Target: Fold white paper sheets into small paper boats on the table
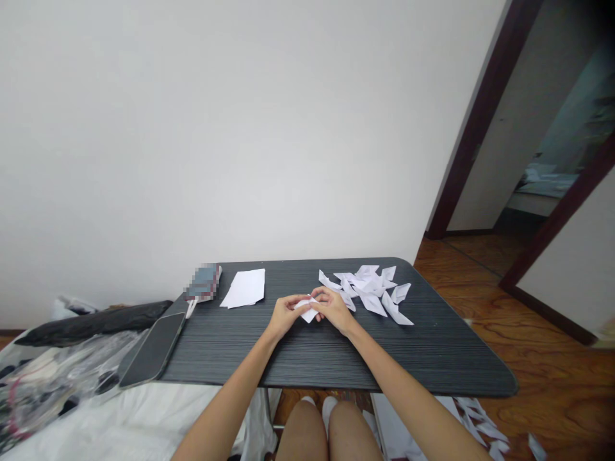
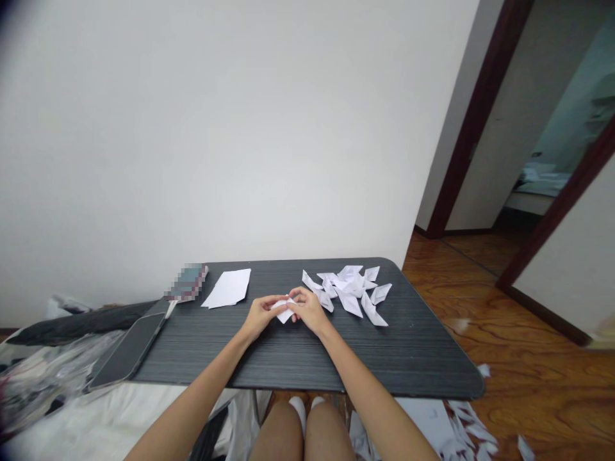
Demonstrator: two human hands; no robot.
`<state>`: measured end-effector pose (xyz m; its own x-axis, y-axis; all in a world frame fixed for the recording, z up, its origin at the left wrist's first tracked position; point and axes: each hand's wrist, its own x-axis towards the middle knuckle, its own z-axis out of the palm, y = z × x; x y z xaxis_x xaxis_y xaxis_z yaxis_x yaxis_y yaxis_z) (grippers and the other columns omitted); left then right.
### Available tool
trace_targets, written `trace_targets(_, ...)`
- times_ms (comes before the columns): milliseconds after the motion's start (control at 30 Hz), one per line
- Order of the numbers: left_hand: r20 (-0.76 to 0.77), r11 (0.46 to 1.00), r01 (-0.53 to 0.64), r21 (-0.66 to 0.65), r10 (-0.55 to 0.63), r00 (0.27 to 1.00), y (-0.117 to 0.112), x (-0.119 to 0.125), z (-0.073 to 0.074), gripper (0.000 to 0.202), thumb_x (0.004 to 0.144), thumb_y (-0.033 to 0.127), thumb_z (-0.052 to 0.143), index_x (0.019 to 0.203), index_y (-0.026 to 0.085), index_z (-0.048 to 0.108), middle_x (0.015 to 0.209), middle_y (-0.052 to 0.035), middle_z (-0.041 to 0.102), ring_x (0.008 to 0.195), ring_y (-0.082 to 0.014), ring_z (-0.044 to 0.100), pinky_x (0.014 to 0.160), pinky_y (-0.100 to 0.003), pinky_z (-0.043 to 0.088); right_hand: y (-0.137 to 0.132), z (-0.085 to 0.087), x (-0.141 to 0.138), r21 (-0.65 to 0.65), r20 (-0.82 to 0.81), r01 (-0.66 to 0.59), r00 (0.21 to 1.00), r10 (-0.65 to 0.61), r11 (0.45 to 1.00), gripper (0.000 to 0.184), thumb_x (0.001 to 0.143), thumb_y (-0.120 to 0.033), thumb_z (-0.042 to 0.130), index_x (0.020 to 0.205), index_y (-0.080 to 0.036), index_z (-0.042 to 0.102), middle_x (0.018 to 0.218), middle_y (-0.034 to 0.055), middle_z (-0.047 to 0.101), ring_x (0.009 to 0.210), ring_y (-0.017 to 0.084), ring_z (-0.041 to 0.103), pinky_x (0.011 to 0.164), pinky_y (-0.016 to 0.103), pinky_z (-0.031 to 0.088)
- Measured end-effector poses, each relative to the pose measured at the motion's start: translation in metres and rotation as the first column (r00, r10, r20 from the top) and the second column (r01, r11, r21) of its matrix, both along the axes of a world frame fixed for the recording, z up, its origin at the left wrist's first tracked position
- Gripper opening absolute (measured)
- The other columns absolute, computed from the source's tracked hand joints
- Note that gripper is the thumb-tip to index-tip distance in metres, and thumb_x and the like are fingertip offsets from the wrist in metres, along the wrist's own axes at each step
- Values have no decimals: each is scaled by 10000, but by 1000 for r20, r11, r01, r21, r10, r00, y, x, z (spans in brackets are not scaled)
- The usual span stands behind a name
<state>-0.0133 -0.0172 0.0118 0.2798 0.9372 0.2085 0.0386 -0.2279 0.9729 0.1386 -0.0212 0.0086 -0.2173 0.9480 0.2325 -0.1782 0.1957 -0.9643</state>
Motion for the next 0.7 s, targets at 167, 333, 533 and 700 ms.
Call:
trace_targets(167, 60, 999, 0, -36, 2, 998, 1, 0, 1, 459, 625, 283, 654, 1035, 94, 574, 924, -101, 648, 759, -178, 598, 695, -291, 463, 2, -1, 0, -12, -4, -44, 999, 44, 999, 337, 639, -237, 592, 929, -186, 428, 569, -67, 526, 387, 76, 517, 344, 161, 324)
trace_targets(333, -8, 997, -69, -24, 69, 998, 2, 3, 1, 512, 660, 347, 617, 1085, 73, 536, 681, -61, 655, 473, -99, 535, 422, -189, 368, 2, 3, 0, 68, 8, 32, 999, -33, 997, 322, 657, -259, 583, 923, -193, 414, 681, -36, 537, 448, 90, 549, 386, 191, 398)
trace_targets(533, 9, 999, 35, -30, -35, 999, -3, 6, 5, 364, 689, 414, 568, 756, 63, 639, 541, -54, 627, 452, -122, 545, 403, -192, 341, 0, 2, -3, 190, 37, 91, 994, -99, 978, 337, 676, -210, 563, 978, -212, 414, 691, -32, 516, 535, 92, 539, 472, 209, 427)
trace_targets(700, -15, 1000, 12, -5, -12, 1000, -6, 3, 8, 347, 692, 403, 569, 745, 68, 640, 493, -35, 611, 420, -108, 515, 401, -190, 312, -1, 2, -3, 103, 6, 8, 1000, -8, 995, 412, 673, -249, 575, 1038, -213, 387, 574, -75, 468, 450, 72, 485, 416, 182, 368)
